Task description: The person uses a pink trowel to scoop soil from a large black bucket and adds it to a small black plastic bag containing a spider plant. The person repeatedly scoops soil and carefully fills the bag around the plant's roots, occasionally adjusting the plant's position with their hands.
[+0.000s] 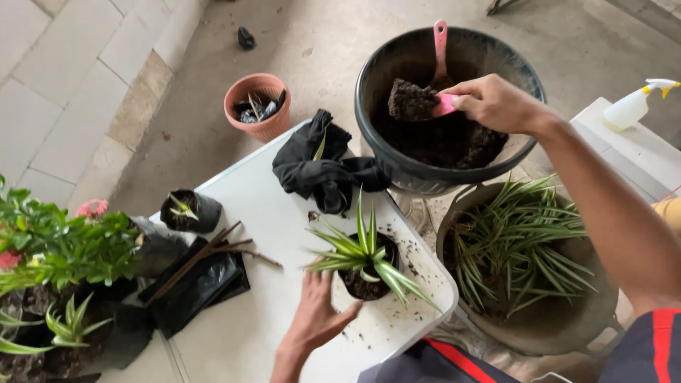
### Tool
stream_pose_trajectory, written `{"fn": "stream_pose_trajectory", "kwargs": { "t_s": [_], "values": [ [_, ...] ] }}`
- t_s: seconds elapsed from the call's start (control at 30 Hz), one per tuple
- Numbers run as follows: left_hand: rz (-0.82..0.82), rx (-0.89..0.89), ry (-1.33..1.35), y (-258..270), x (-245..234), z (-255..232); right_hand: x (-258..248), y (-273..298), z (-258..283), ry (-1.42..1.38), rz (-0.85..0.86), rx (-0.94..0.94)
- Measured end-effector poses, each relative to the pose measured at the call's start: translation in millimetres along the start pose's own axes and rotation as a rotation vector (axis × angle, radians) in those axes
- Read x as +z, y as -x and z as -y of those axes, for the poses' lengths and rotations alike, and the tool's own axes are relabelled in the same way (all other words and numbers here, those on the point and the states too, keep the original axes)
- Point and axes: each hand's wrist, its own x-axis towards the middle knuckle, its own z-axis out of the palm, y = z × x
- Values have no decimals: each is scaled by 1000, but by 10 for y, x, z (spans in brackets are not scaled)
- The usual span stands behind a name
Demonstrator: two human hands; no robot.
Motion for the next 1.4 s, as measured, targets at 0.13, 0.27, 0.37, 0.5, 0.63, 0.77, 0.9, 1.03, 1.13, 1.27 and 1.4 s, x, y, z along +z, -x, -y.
{"fn": "stream_pose_trajectory", "kwargs": {
  "t_s": [0.13,0.27,0.37,0.5,0.63,0.77,0.9,1.03,1.13,1.27,1.4],
  "values": [
    [-23,11,-172,-152,369,-32,84,352,175,-73,-3,-25],
    [-246,176,-215,-393,527,-34,231,647,265,-103,26,-44],
    [-499,386,-216,-520,559,-21,402,818,162,-131,59,-62],
    [-673,514,-177,-665,520,-179,651,1018,211,-178,82,-69],
    [-744,492,-128,-803,696,10,858,1157,260,-139,103,0],
    [-746,423,140,-826,785,220,1045,1248,244,-60,121,48],
    [-674,403,171,-726,623,78,1245,1322,221,-119,128,76],
    [-616,449,354,-752,669,186,1365,1375,413,1,130,263],
    [-619,444,471,-706,654,113,1439,1401,426,96,137,314],
    [-678,413,367,-652,674,101,1624,1403,325,311,134,232],
    [-695,417,276,-659,764,157,1788,1557,360,511,98,132]
  ]
}}
